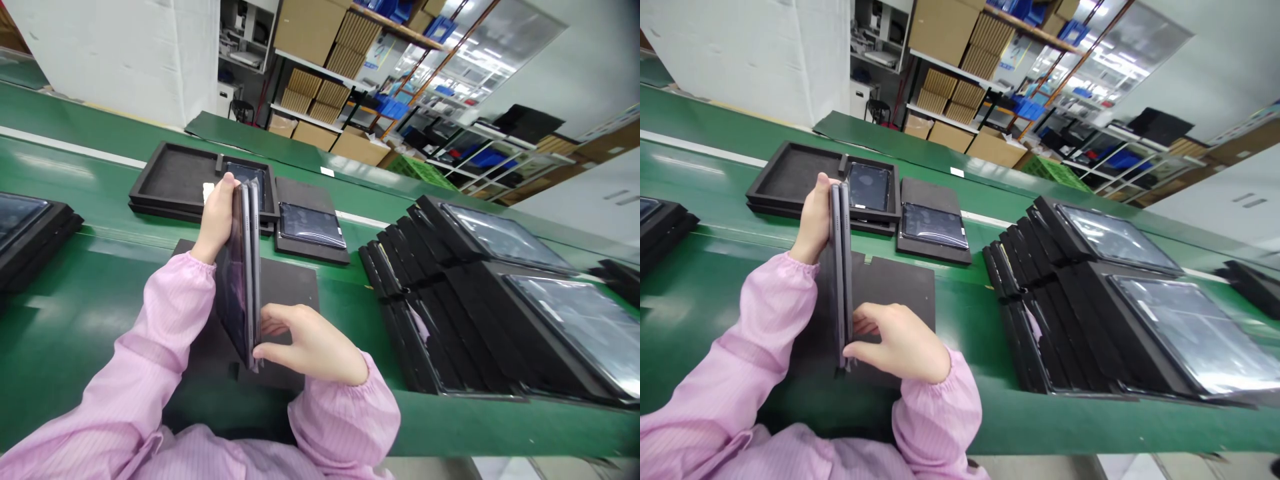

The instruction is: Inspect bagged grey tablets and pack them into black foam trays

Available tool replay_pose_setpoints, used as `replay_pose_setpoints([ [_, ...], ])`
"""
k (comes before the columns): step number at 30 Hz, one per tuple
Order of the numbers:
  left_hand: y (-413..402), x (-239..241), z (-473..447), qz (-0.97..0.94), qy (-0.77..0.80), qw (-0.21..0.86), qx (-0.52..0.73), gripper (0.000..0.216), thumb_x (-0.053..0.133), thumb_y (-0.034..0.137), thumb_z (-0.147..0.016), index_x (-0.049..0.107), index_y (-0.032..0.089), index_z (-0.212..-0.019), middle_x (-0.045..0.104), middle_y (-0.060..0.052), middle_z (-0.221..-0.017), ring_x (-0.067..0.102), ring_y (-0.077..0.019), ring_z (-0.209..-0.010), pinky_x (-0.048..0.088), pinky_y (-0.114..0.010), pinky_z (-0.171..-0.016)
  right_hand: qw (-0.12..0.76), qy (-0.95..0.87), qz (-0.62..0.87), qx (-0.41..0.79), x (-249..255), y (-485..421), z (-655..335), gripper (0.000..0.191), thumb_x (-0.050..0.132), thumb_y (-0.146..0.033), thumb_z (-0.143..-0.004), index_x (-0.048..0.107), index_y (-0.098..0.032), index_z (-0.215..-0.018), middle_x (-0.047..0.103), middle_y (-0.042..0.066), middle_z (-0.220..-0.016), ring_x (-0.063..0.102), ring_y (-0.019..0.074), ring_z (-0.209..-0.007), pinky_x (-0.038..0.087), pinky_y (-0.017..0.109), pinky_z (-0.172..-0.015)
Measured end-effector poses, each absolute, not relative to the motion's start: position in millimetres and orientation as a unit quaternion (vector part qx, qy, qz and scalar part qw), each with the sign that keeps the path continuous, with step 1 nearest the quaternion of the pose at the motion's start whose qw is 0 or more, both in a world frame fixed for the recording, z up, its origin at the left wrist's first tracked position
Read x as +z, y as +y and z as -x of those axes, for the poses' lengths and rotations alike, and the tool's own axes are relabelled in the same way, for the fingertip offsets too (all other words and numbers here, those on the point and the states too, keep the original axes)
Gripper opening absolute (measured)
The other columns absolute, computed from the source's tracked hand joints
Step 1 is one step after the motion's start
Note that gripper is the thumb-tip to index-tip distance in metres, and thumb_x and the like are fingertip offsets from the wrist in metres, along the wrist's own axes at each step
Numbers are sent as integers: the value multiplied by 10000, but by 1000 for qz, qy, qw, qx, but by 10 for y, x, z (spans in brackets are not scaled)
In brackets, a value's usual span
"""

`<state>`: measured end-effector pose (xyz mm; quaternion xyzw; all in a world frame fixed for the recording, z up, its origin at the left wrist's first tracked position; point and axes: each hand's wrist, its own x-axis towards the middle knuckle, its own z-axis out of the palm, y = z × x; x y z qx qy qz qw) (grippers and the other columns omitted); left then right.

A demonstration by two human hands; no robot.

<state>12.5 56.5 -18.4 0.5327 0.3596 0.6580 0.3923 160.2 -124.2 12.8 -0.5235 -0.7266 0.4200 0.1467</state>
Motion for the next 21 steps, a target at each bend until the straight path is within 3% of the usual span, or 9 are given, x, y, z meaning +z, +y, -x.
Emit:
replay_pose_setpoints([
  [15,499,-141,-222,-570,319,430,623,639,364,780,-861,584,197,-716,568,-39,-720,559,-163,-689,483,-282,-674,152,-738,484,445,144,-1256,-1551,100,669,-126,-833,699,-204,-888,780,12,-877,749,178,-827,596,296,-808],
  [21,492,-140,-234,-580,308,437,615,617,352,746,-892,567,204,-689,560,-33,-709,559,-148,-678,470,-264,-669,174,-718,502,449,166,-1268,-1540,79,621,-187,-873,700,-193,-875,776,20,-850,747,167,-781,593,273,-755],
])
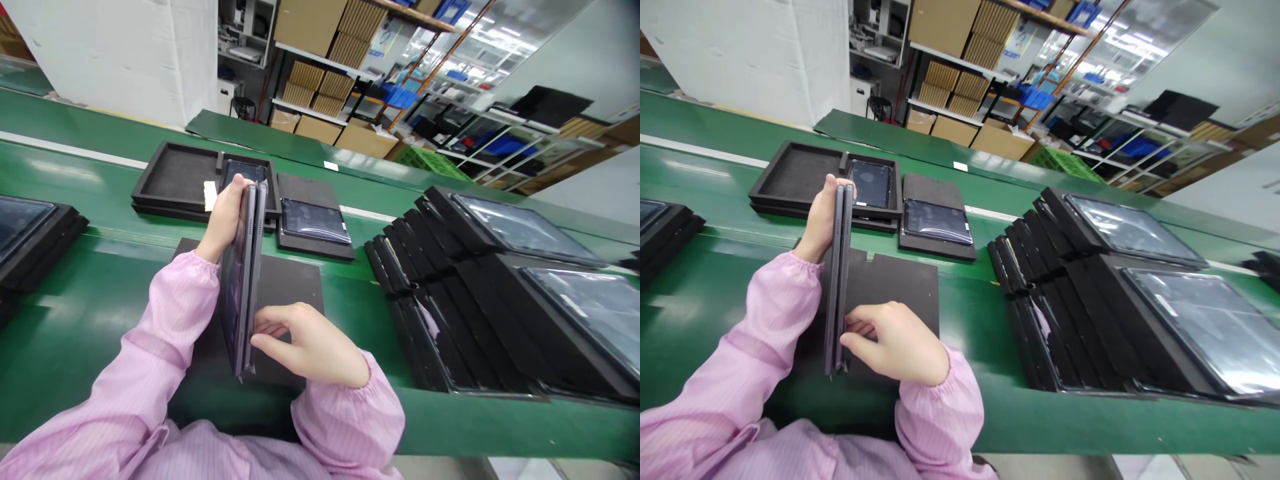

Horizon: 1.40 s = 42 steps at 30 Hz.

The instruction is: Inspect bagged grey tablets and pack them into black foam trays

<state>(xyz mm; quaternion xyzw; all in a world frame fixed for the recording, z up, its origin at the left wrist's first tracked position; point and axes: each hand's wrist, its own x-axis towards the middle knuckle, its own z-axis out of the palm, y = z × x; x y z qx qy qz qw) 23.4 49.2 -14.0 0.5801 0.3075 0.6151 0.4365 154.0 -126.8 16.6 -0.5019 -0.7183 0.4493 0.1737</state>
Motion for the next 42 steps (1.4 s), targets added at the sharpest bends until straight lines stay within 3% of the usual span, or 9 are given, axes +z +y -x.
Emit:
replay_pose_setpoints([
  [12,484,-133,-251,-583,307,435,613,636,352,769,-876,592,205,-705,547,-36,-704,533,-160,-670,466,-283,-688,178,-714,516,438,172,-1262,-1536,87,606,-196,-881,687,-174,-859,768,34,-832,739,160,-769,581,262,-745],
  [21,468,-137,-226,-574,291,445,622,606,400,745,-878,605,199,-715,553,-19,-711,542,-147,-685,458,-263,-699,189,-707,514,447,166,-1265,-1560,143,679,-252,-854,708,-163,-963,776,41,-931,739,159,-851,581,260,-800],
  [26,625,-212,-177,-541,337,456,621,612,405,725,-894,586,191,-657,503,-6,-651,524,-138,-657,446,-256,-701,123,-733,531,407,130,-1250,-1517,249,752,-294,-806,716,-168,-1017,780,55,-992,740,209,-925,567,320,-830],
  [29,716,-268,-132,-531,356,455,619,599,391,704,-914,599,194,-676,547,-16,-689,558,-143,-726,451,-251,-769,102,-738,537,395,85,-1234,-1467,272,771,-330,-797,712,-168,-1008,784,48,-971,744,214,-921,560,321,-816],
  [35,779,-329,-109,-527,359,460,618,537,363,601,-972,611,197,-719,597,-21,-748,595,-140,-780,462,-248,-798,45,-785,511,348,17,-1215,-1440,261,747,-178,-768,709,-172,-1026,780,51,-1035,737,245,-983,542,345,-842],
  [42,790,-339,-123,-526,340,469,622,480,380,540,-984,628,206,-743,625,-13,-772,602,-137,-780,461,-249,-801,50,-788,496,361,66,-1222,-1489,390,825,-337,-741,711,-157,-1068,772,69,-1070,736,249,-975,552,343,-828],
])
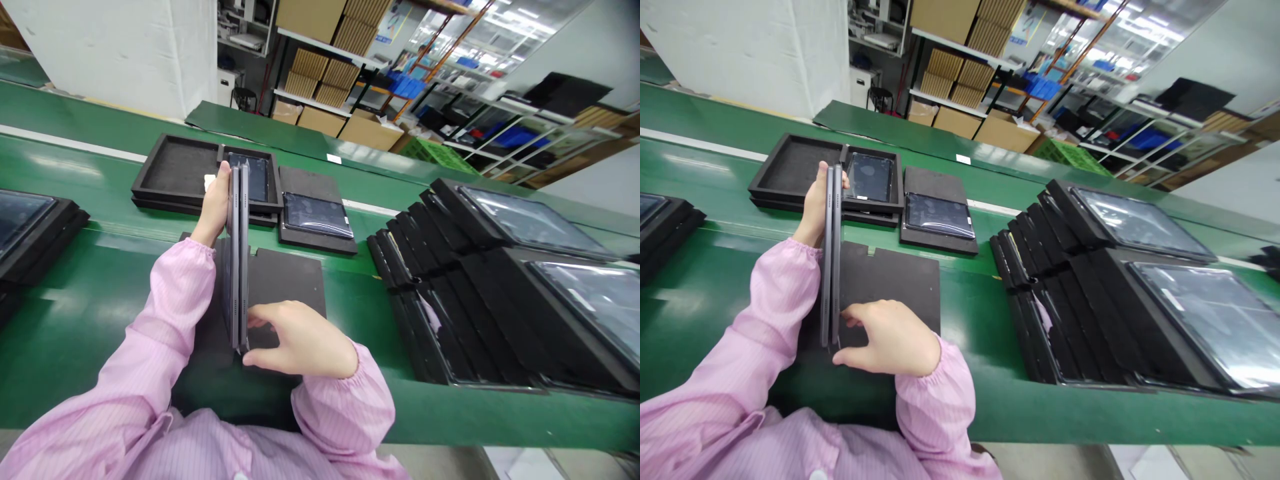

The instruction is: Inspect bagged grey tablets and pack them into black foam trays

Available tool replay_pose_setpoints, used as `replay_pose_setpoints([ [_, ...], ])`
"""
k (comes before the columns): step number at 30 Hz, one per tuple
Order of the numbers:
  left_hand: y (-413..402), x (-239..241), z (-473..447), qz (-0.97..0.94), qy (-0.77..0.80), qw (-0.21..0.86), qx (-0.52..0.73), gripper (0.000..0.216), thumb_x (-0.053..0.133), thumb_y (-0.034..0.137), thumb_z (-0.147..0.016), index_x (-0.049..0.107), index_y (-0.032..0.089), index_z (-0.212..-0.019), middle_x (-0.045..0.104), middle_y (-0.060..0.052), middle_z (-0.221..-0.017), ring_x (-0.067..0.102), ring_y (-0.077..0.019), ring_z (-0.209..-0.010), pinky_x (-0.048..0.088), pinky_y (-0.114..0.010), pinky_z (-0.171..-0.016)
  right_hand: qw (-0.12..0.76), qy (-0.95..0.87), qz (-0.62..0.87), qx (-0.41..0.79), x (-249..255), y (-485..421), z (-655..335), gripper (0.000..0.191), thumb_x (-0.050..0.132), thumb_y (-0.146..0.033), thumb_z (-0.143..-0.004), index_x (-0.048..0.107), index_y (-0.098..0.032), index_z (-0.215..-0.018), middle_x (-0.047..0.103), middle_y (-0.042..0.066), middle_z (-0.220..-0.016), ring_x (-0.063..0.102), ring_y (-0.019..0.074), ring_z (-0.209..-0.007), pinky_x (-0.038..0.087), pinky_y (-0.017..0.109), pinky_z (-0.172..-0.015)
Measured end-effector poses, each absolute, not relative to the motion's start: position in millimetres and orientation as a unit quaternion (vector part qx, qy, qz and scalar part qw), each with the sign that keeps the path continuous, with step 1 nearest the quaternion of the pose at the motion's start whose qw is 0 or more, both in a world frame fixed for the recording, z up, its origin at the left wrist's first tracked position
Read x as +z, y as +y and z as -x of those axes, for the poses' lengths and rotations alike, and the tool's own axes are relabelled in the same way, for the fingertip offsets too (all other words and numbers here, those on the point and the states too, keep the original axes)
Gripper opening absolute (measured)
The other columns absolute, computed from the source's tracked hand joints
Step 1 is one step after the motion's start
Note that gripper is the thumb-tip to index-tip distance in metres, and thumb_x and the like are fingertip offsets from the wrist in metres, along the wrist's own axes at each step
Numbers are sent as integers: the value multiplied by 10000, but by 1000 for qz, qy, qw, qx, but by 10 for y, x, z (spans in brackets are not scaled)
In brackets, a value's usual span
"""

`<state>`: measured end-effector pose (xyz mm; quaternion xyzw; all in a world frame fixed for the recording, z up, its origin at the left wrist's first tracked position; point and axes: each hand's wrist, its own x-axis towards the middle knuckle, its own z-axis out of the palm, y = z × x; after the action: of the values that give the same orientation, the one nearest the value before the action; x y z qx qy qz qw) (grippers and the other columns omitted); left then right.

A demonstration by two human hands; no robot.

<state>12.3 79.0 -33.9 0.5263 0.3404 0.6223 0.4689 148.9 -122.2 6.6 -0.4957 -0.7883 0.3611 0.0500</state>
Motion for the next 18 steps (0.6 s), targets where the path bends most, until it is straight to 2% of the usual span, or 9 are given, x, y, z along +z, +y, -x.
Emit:
replay_pose_setpoints([
  [5,756,-309,-127,-545,353,449,614,546,362,625,-963,608,204,-717,613,-20,-745,596,-154,-748,469,-270,-786,78,-780,489,383,94,-1239,-1513,415,828,-376,-738,711,-154,-1069,770,72,-1067,734,239,-954,560,338,-824],
  [8,684,-264,-148,-553,330,446,621,593,370,713,-915,575,203,-693,557,-15,-706,551,-151,-697,447,-275,-751,164,-752,517,374,71,-1239,-1488,496,805,-392,-761,668,-145,-1169,761,79,-1064,727,220,-922,559,338,-823],
  [13,428,-123,-164,-579,284,435,628,612,399,777,-858,569,208,-714,522,-19,-719,487,-155,-676,417,-288,-690,330,-681,541,365,-20,-1221,-1375,605,684,-388,-840,534,-115,-1359,698,7,-806,614,126,-591,527,310,-682],
  [15,313,-70,-145,-594,275,424,626,608,383,771,-868,570,212,-718,511,-22,-712,467,-161,-663,408,-297,-662,371,-666,530,373,-45,-1218,-1326,676,664,-394,-842,468,-99,-1419,651,-13,-762,568,117,-566,509,299,-648],
  [18,179,-26,-117,-614,269,404,622,602,357,755,-887,576,218,-725,522,-29,-714,473,-174,-679,412,-311,-674,392,-656,515,387,-49,-1223,-1270,651,652,-404,-849,487,-82,-1391,584,-29,-714,529,117,-565,483,286,-617],
])
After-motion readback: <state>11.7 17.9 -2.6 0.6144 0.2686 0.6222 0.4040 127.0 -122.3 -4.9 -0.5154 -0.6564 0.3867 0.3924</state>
